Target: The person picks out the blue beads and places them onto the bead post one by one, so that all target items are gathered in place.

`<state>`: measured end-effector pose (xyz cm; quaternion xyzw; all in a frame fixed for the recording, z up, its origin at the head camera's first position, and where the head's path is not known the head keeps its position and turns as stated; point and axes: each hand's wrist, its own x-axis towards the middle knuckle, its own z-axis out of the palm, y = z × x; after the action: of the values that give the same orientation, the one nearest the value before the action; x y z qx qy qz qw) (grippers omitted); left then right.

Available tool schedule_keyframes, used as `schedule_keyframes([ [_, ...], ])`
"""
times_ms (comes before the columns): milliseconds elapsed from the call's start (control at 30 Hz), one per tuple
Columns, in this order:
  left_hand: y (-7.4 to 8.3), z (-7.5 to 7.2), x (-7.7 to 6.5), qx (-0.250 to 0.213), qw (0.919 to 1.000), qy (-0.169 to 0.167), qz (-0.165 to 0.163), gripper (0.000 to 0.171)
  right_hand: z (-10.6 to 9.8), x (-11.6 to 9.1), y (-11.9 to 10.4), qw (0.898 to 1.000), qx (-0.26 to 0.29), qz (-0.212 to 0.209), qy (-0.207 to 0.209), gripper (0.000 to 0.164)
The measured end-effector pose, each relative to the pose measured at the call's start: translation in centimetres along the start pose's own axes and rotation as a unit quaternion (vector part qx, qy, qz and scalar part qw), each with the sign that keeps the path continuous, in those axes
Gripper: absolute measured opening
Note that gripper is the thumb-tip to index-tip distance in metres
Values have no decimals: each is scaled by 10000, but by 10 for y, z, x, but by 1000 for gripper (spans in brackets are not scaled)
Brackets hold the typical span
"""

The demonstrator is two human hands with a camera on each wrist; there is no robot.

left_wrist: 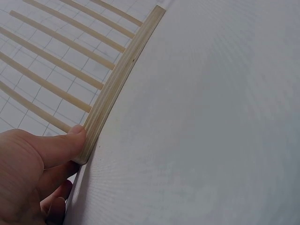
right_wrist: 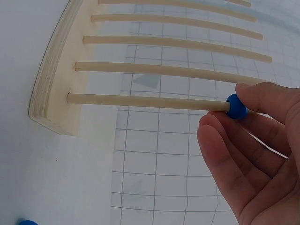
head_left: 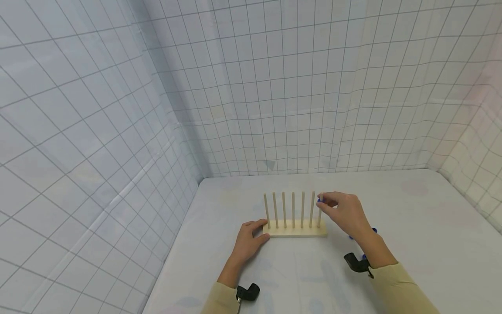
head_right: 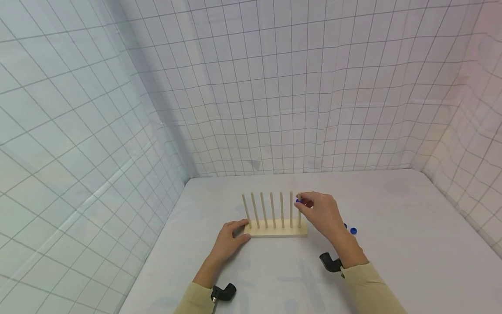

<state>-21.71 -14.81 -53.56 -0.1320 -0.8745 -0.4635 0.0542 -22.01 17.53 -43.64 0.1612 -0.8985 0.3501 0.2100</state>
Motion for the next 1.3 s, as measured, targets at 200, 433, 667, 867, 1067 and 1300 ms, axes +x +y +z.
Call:
schedule_keyframes([
  [200, 0, 0, -1, 25, 10000, -18, -23, 44, 1, -1, 0, 10000, 15, 27, -52, 27],
  [433, 0, 0, 0, 87, 9999, -17, -90, 44, 2, -3, 0, 9998, 24, 135, -150, 30],
  [667, 0, 0, 1, 96, 9999, 22, -119, 44, 5, -4, 3, 9995, 53, 210, -229, 31],
  [867, -1, 0, 0, 130, 9998, 9, -135, 44, 8, -6, 5, 9993, 127, 252, -252, 27],
  [1067, -2, 1, 1, 128, 9999, 34, -84, 44, 11, -6, 7, 9992, 164, 264, -234, 27],
  [1300, -2, 1, 1, 134, 9999, 52, -53, 43, 15, -7, 10, 9987, 139, 386, -302, 26],
])
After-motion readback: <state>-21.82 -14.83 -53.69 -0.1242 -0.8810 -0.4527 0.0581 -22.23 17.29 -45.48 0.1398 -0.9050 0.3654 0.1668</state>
